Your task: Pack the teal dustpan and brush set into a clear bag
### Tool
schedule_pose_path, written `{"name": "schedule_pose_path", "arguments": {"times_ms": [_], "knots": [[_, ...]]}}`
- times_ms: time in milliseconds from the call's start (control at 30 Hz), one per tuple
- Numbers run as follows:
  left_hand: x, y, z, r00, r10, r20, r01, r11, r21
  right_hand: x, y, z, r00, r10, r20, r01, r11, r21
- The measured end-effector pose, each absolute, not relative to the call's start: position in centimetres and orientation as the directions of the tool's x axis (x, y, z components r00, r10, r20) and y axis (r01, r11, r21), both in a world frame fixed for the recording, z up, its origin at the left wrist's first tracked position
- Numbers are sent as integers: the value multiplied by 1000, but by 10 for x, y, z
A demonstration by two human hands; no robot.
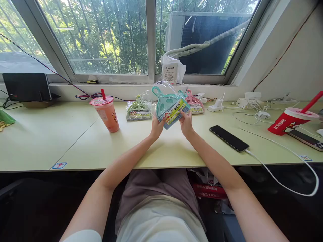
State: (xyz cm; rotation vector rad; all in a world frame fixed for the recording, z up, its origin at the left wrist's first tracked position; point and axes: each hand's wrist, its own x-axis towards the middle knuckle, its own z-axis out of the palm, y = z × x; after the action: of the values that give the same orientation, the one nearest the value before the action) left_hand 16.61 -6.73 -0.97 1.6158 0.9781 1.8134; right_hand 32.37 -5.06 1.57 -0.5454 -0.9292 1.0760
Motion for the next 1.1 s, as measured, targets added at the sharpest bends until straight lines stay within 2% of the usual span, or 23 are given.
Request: {"name": "schedule_pose_path", "arguments": {"times_ms": [133, 300, 467, 533, 633, 800, 967, 1100], "knots": [[167, -69, -10, -121, 817, 563, 40, -563, 825, 334, -46, 21, 326, 865, 381, -444, 496, -746], [168, -72, -9, -118, 823, 555, 37, -555, 831, 337, -46, 22, 368, 829, 420, -342, 541, -768], [167, -72, -11, -147, 824, 548, 75, -543, 836, 337, -42, 21, 410, 831, 376, -364, 527, -768], [166, -70, -12, -168, 817, 551, 62, -549, 833, 335, -42, 22, 342, 864, 370, -400, 490, -775], [163, -67, -13, -209, 804, 557, 30, -564, 826, 331, -45, 24, 124, 917, 378, -482, 389, -785], [158, -65, -10, -228, 790, 570, 12, -583, 812, 325, -54, 25, -143, 936, 321, -522, 204, -828], [158, -68, -7, -222, 804, 552, -9, -568, 823, 325, -55, 24, -205, 924, 321, -527, 172, -832], [162, -71, -9, -187, 804, 565, 29, -570, 821, 328, -46, 20, -55, 964, 260, -582, 181, -793]]}}
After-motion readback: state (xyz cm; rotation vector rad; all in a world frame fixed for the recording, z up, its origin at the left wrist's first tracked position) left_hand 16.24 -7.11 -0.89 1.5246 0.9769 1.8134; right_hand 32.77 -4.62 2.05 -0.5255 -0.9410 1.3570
